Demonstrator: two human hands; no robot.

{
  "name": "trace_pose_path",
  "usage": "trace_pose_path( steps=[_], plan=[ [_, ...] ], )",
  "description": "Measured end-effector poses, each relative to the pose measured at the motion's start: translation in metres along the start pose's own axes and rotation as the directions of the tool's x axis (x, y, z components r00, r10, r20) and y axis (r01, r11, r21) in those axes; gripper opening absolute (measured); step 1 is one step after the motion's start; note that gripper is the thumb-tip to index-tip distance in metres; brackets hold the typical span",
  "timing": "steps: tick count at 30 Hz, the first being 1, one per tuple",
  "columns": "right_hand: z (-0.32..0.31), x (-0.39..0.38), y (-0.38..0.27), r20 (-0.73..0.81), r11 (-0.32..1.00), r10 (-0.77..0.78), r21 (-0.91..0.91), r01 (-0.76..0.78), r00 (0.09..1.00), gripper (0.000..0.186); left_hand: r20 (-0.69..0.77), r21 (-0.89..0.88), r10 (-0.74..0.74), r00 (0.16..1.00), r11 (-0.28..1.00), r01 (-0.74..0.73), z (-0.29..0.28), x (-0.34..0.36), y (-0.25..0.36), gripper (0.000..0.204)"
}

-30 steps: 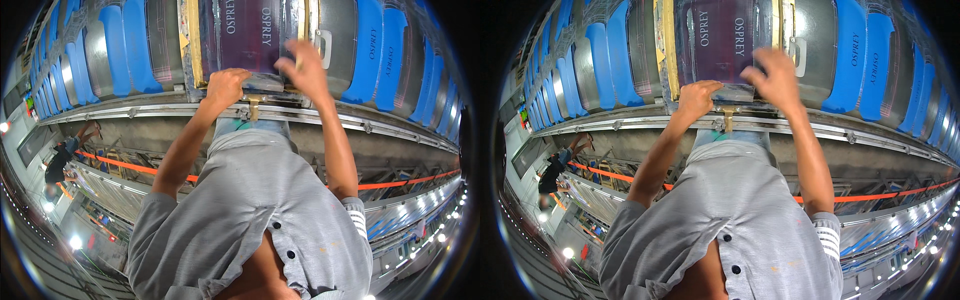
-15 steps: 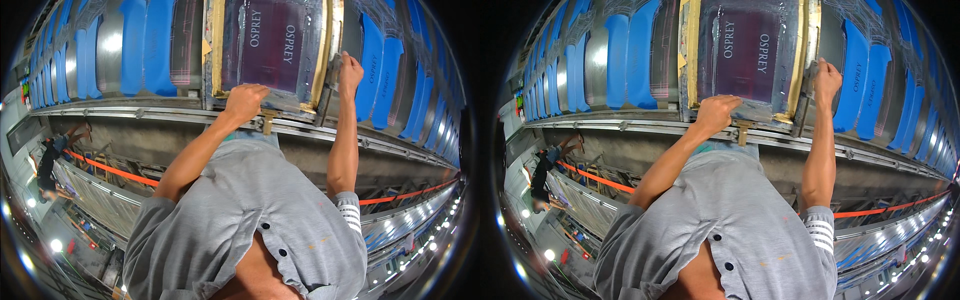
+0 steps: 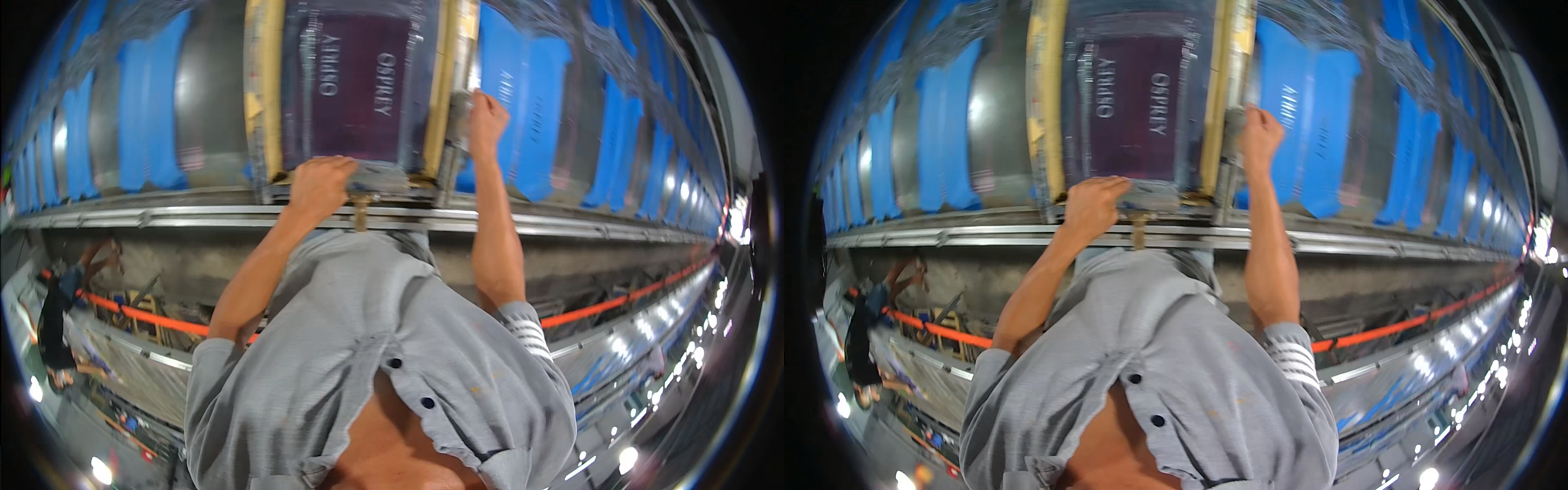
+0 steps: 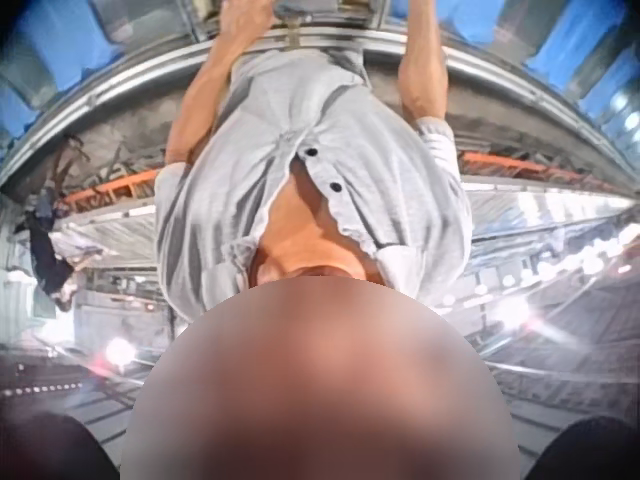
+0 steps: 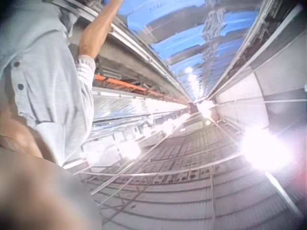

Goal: The person uses a handheld squeegee to repeatedly press and smooth a dark fabric panel labeled 'OSPREY' within a rectangular frame on a conveyor line. The person moves the squeegee across the surface in back-and-forth strokes, occasionally adjusting the frame or repositioning the panel.

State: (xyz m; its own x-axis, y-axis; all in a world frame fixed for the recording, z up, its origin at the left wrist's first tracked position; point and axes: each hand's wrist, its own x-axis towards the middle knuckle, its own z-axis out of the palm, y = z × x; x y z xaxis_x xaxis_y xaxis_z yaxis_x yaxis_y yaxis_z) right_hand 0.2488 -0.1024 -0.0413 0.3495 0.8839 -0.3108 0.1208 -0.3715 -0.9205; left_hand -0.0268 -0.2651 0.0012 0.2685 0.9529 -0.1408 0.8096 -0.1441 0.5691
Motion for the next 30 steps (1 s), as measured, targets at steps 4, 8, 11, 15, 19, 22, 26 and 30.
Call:
trace_pose_path(
  steps=[4, 8, 11, 15, 19, 22, 26, 30],
  plan=[
    [-0.048, -0.001, 0.001, -0.020, 0.999, -0.048, -0.020, 0.048, 0.999, 0.027, -0.021, -0.082, 0.029, 0.999, 0.996, -0.031, -0.023, -0.010, 0.026, 0.044],
    [-0.078, 0.019, -0.006, 0.003, 0.999, -0.047, -0.003, 0.047, 0.999, 0.024, -0.117, -0.105, 0.154, 0.981, 0.980, -0.166, -0.024, 0.001, 0.037, 0.041],
    [-0.108, 0.033, -0.012, -0.040, 1.000, -0.013, -0.021, 0.012, 0.999, 0.021, -0.112, -0.194, 0.182, 0.977, 0.960, -0.201, -0.022, 0.002, 0.065, 0.040],
    [-0.142, 0.030, -0.012, -0.125, 0.998, 0.010, -0.055, -0.017, 0.992, 0.023, -0.043, -0.230, 0.234, 0.971, 0.944, -0.237, -0.027, -0.012, 0.107, 0.035],
    [-0.153, 0.028, -0.030, -0.092, 0.997, -0.012, -0.078, 0.005, 0.996, 0.024, -0.032, -0.242, 0.259, 0.965, 0.935, -0.259, -0.031, -0.014, 0.124, 0.029],
    [-0.164, 0.027, -0.038, -0.067, 0.996, -0.024, -0.088, 0.018, 0.997, 0.024, -0.029, -0.209, 0.265, 0.964, 0.941, -0.265, -0.035, -0.016, 0.129, 0.027],
    [-0.160, 0.024, -0.036, -0.151, 0.997, -0.007, -0.074, -0.004, 0.989, 0.023, -0.039, -0.155, 0.267, 0.963, 0.950, -0.270, -0.042, -0.012, 0.119, 0.022],
    [-0.167, 0.030, -0.033, -0.126, 0.998, -0.019, -0.059, 0.012, 0.992, 0.022, -0.077, -0.155, 0.258, 0.963, 0.951, -0.267, -0.045, -0.007, 0.112, 0.018]
  ],
)
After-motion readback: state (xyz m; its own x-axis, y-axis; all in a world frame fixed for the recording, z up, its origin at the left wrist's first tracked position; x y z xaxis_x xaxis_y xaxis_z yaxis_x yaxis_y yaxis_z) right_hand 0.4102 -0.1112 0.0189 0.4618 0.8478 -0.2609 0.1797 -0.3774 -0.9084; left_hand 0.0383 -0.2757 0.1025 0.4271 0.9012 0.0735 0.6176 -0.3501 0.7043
